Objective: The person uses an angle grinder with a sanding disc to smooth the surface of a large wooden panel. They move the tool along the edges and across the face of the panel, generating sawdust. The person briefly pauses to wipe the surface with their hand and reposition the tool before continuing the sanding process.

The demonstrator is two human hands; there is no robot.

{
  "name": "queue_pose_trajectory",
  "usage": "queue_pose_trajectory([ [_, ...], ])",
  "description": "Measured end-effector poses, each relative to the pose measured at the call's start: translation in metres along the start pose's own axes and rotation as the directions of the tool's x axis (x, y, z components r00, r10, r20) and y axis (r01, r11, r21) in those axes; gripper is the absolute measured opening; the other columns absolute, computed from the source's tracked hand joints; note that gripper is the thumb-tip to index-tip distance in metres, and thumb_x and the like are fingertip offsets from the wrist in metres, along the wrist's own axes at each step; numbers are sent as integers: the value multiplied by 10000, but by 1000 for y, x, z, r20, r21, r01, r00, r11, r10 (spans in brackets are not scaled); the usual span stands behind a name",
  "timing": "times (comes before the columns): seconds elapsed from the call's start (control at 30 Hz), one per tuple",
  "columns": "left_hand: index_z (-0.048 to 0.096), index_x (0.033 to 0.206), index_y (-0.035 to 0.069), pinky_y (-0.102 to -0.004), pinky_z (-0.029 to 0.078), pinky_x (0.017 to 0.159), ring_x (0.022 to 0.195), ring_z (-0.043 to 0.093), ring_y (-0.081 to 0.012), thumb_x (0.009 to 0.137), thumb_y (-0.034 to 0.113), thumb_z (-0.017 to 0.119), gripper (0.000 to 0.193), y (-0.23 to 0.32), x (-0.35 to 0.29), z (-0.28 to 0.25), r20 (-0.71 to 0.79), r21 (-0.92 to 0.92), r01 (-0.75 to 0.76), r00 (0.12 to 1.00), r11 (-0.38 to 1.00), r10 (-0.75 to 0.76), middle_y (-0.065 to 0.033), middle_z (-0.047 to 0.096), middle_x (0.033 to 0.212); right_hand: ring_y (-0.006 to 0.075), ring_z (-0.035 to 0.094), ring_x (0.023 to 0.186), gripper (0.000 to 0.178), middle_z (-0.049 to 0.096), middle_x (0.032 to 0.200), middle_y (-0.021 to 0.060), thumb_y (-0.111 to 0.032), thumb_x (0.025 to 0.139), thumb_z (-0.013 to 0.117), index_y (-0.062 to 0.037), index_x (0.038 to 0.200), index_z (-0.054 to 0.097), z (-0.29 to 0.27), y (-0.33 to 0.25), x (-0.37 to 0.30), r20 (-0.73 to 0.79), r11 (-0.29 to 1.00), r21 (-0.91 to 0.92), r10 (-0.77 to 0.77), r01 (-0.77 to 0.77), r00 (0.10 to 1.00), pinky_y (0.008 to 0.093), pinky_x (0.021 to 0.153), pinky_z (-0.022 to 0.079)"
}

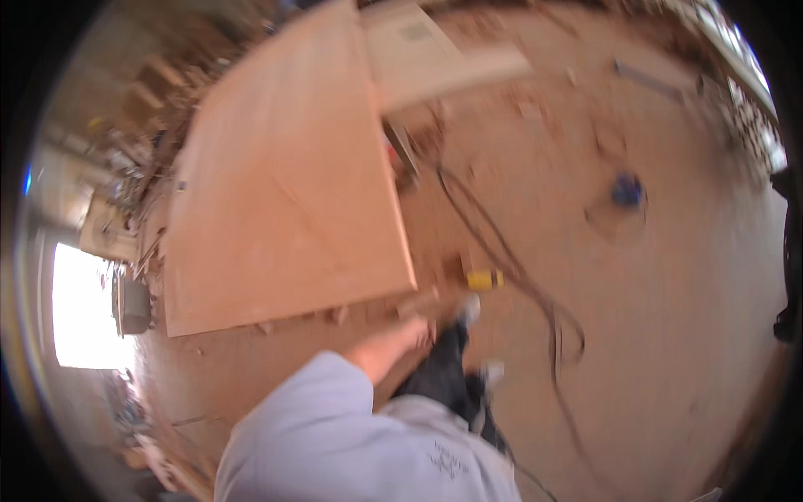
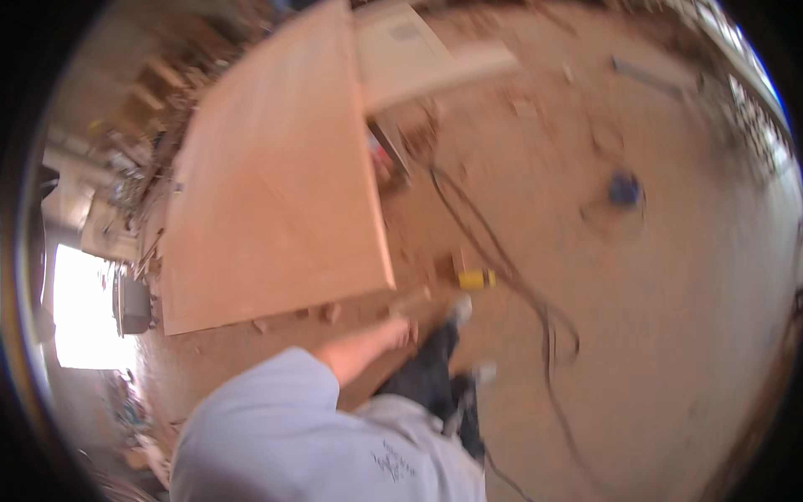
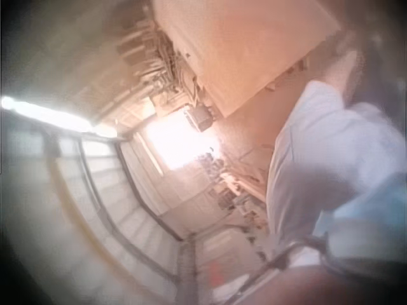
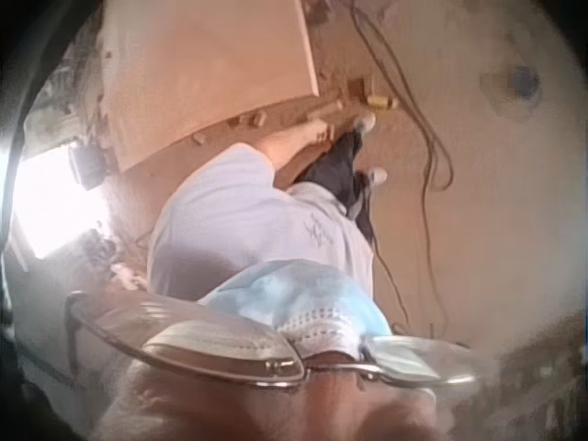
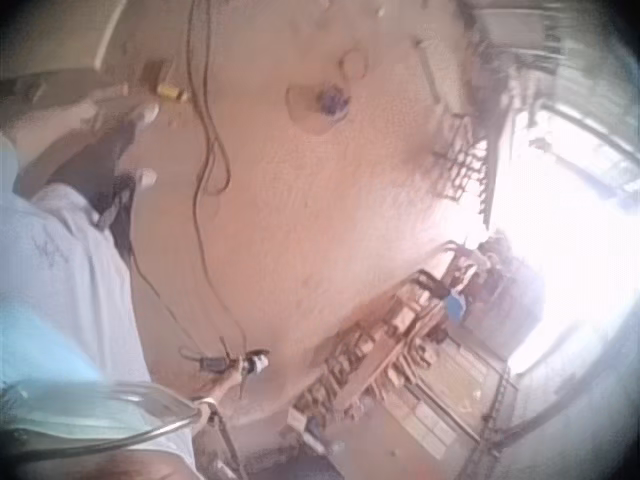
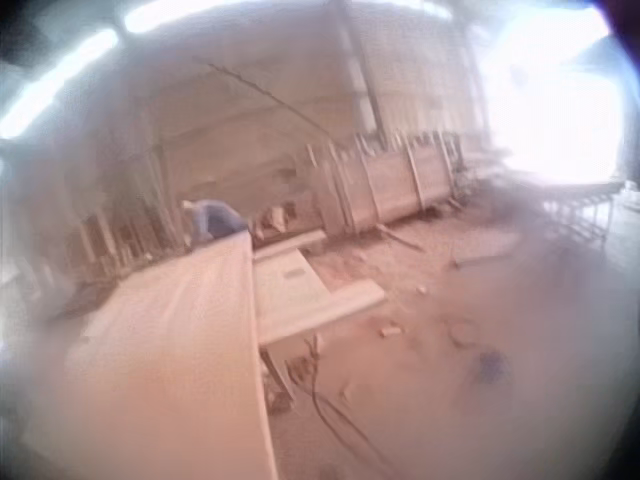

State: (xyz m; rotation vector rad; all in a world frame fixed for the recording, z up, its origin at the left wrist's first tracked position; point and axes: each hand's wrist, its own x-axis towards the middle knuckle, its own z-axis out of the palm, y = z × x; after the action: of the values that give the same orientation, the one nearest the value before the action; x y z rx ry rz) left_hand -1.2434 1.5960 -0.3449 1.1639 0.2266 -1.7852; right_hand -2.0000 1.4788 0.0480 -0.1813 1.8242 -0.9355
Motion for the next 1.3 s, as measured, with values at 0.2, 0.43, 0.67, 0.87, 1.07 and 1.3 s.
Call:
queue_pose_trajectory([
  [0.2,539,818,65,-405,542,549,577,545,-251,779,-18,481,109,9,88,187,-470,-284,-162,882,945,10,-113,581,745,216,685,737,287,715,856,63,-343,958,755,-68,1017,700,-113,36,-89,-399,999,29,49,-41,916,371,618,557],
  [0.43,696,943,-32,-281,405,407,529,567,-132,987,-40,531,170,39,207,184,-614,326,3,761,945,209,-118,707,822,224,691,744,282,717,861,72,-313,955,760,-46,1023,701,-156,124,-111,-513,971,79,233,-224,827,375,631,566],
  [0.67,757,1217,-17,-347,537,594,687,676,-157,1017,91,637,257,14,286,141,-386,891,194,801,411,458,-117,771,897,238,696,745,267,723,867,86,-271,953,763,-21,1016,696,-66,260,-43,-282,919,53,389,-391,877,383,645,578],
  [0.87,842,1050,83,-434,589,821,882,784,-315,944,265,751,230,11,348,104,-148,946,276,835,-172,530,-167,808,990,287,742,942,338,752,1021,92,-275,944,775,-95,1170,600,62,338,41,-174,884,105,468,-456,867,472,786,626],
  [1.07,846,1008,89,-470,591,894,991,765,-365,936,327,791,255,18,394,81,-302,867,454,807,-207,507,-179,797,1030,280,705,932,419,674,1101,111,-179,966,743,-94,1296,498,136,342,52,-119,867,313,442,-388,889,532,768,624],
  [1.3,836,962,58,-462,592,857,951,767,-372,915,298,818,246,11,463,32,-299,855,478,773,-202,560,-196,791,982,267,670,939,463,667,1076,106,-249,946,763,-38,1306,563,155,313,78,-84,871,3,491,-492,867,404,899,595],
])
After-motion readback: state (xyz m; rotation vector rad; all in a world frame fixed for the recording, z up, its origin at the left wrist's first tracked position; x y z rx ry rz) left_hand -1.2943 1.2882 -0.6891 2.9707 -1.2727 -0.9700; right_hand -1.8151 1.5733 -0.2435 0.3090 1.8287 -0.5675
